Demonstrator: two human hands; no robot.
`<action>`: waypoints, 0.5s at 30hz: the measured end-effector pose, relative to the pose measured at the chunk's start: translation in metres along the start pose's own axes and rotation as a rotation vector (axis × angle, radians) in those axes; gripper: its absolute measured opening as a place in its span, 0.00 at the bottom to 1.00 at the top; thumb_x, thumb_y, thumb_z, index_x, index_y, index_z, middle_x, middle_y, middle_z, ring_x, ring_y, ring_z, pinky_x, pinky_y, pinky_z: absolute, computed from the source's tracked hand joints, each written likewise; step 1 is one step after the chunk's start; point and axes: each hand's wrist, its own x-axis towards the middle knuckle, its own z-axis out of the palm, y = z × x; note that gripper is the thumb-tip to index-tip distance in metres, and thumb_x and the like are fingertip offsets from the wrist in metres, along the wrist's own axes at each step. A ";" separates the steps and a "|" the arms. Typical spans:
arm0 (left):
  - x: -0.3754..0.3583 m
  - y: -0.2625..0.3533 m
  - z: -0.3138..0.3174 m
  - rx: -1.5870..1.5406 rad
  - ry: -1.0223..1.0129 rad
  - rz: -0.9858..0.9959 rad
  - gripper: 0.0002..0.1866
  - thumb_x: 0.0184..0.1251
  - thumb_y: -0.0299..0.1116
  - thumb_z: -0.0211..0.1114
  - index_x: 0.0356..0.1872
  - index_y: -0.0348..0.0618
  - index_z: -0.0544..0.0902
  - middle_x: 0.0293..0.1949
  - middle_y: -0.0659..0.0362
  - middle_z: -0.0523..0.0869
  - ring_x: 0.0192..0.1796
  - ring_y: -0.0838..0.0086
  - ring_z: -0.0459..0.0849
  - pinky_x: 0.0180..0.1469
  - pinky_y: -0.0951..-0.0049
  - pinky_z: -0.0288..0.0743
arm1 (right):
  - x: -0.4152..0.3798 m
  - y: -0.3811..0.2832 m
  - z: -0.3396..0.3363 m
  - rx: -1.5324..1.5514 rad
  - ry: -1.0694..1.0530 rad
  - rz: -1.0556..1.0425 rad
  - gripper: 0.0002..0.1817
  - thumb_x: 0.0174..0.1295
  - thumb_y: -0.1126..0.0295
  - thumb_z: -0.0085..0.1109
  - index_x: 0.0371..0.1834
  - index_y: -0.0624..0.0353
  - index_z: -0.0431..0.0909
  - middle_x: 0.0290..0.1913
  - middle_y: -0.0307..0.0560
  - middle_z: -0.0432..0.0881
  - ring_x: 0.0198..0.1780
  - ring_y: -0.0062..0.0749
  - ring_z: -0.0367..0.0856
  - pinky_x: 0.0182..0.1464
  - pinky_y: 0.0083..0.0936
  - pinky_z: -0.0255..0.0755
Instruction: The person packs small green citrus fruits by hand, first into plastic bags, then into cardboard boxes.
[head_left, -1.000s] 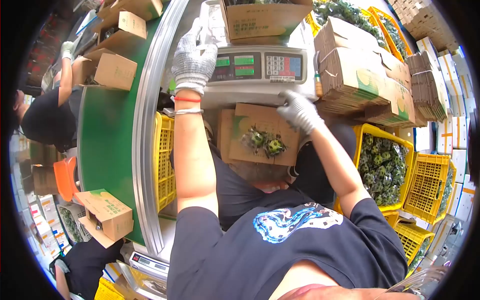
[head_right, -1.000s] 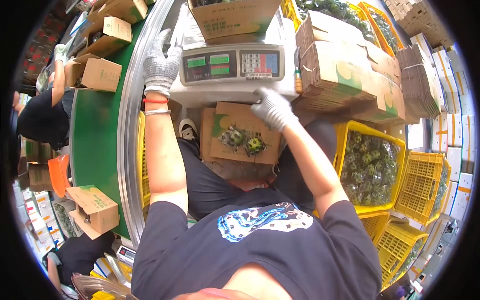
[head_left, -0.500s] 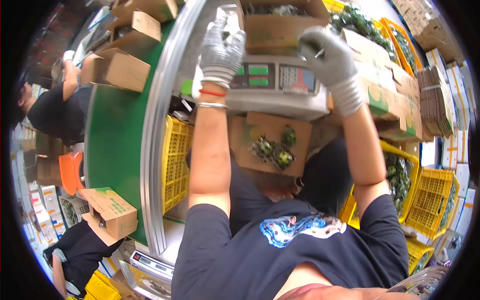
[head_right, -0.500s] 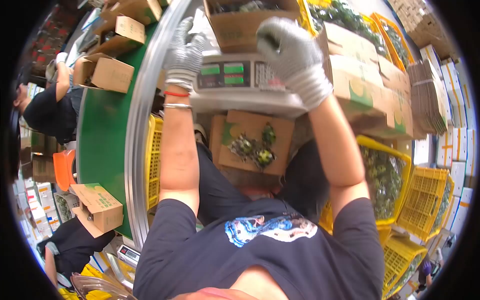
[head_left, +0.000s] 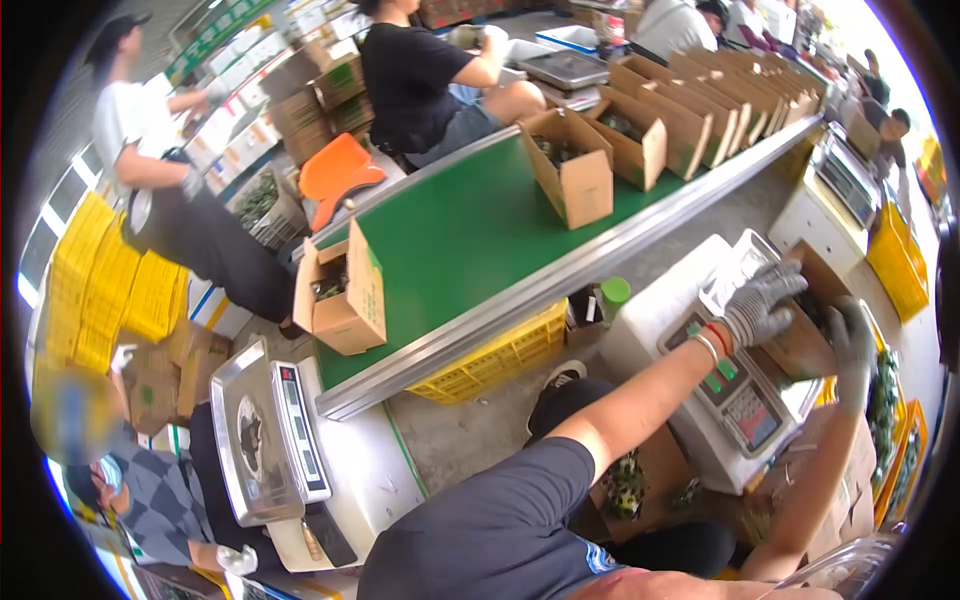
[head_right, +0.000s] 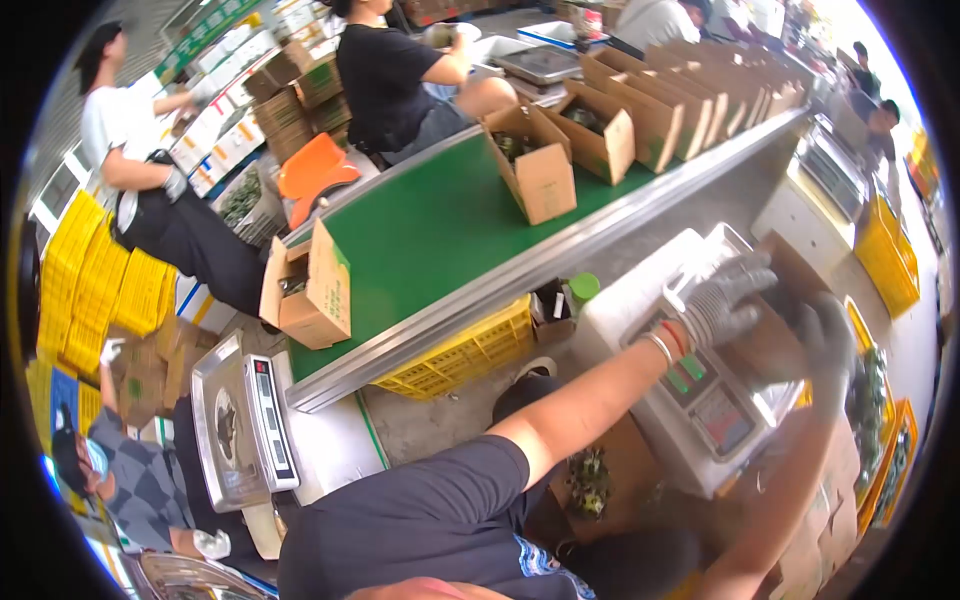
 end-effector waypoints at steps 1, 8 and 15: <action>0.003 0.007 -0.003 -0.043 -0.048 -0.055 0.25 0.54 0.36 0.66 0.56 0.48 0.76 0.64 0.51 0.70 0.68 0.54 0.63 0.69 0.61 0.58 | -0.022 0.009 0.001 0.042 0.297 0.140 0.14 0.62 0.64 0.57 0.47 0.60 0.78 0.43 0.47 0.77 0.43 0.36 0.78 0.43 0.26 0.72; 0.020 0.009 0.010 -0.346 -0.141 -0.595 0.21 0.57 0.51 0.65 0.25 0.39 0.83 0.21 0.60 0.79 0.26 0.77 0.75 0.32 0.73 0.70 | -0.069 0.145 0.057 0.559 0.183 0.087 0.29 0.55 0.74 0.59 0.62 0.65 0.66 0.66 0.52 0.66 0.62 0.35 0.67 0.63 0.30 0.61; 0.018 0.015 0.011 -0.319 0.029 -0.641 0.21 0.60 0.49 0.63 0.23 0.38 0.82 0.19 0.60 0.78 0.24 0.79 0.73 0.30 0.73 0.68 | -0.055 0.108 0.049 0.417 0.096 0.012 0.32 0.47 0.73 0.62 0.59 0.67 0.67 0.59 0.52 0.71 0.60 0.37 0.68 0.62 0.31 0.63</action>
